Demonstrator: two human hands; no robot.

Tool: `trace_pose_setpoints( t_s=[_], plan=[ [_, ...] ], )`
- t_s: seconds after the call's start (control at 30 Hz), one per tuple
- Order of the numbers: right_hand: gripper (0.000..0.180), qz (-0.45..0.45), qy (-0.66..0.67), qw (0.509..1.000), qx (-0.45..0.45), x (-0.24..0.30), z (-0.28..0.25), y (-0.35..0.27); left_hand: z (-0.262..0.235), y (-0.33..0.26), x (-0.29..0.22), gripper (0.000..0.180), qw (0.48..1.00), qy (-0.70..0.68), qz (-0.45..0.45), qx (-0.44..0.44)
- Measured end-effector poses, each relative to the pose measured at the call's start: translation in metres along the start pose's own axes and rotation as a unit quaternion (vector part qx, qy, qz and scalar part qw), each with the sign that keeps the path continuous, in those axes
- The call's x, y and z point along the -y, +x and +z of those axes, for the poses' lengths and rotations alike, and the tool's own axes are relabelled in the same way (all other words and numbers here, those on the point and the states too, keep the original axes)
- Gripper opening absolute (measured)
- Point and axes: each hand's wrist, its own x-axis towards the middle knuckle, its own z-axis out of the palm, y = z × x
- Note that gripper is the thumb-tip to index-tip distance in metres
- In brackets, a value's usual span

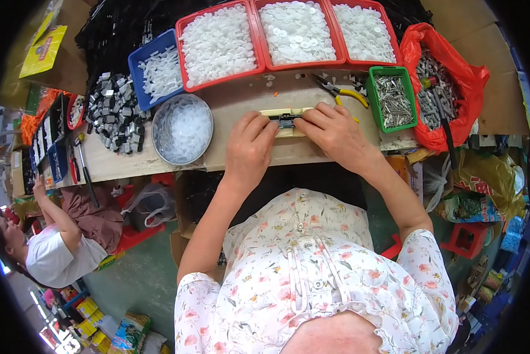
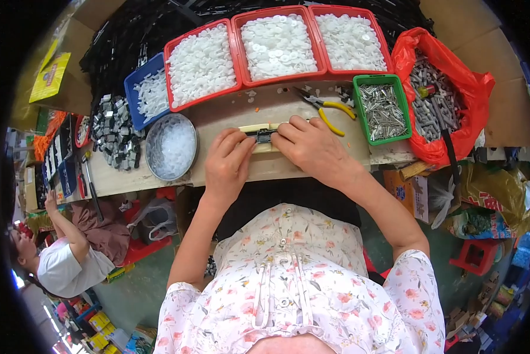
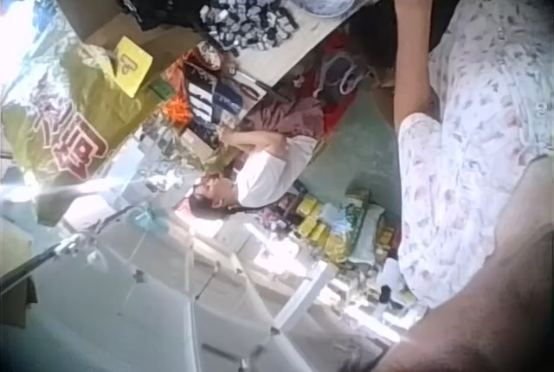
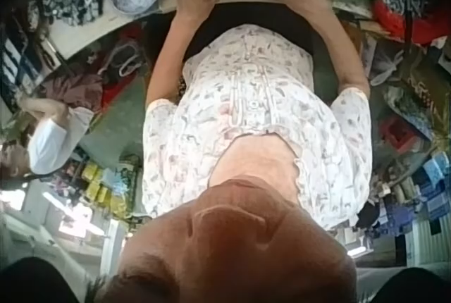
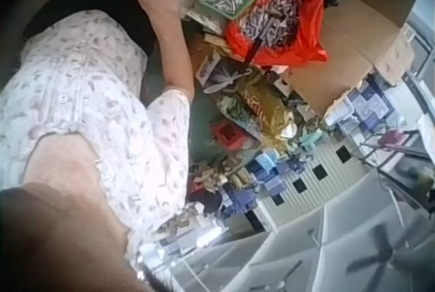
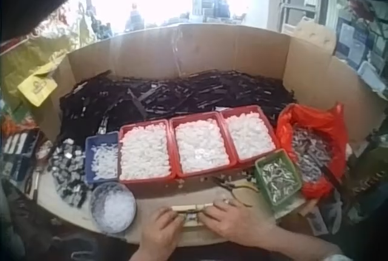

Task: Assemble small components by inserting plastic parts and metal pins into a housing using a jig, pliers, and a hammer.

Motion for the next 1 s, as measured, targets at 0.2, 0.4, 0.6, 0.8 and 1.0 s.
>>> trace_pose_setpoints(
  t_s=[0.2, 0.4, 0.6, 0.8, 1.0],
  plan=[
    [0.035, -0.039, -0.041, 0.998, 0.010, 0.003, 0.005, 0.004, -0.003, -0.003, 0.004, 0.019, 1.000, 0.017, -0.009, 0.016],
    [0.040, -0.055, -0.079, 0.995, 0.028, 0.005, 0.000, -0.004, -0.031, -0.017, -0.003, 0.024, 0.999, -0.008, -0.019, -0.030],
    [0.042, -0.041, -0.039, 0.995, 0.078, 0.000, -0.004, 0.002, -0.105, -0.063, 0.047, 0.017, 0.961, 0.126, -0.193, -0.151],
    [0.042, -0.014, 0.018, 0.997, 0.075, 0.005, -0.005, 0.010, -0.158, -0.100, 0.131, 0.018, 0.936, 0.206, -0.250, -0.139],
    [0.042, -0.008, 0.046, 0.998, 0.049, 0.001, -0.001, 0.009, -0.183, -0.094, 0.151, 0.025, 0.960, 0.210, -0.183, -0.006]
  ],
)
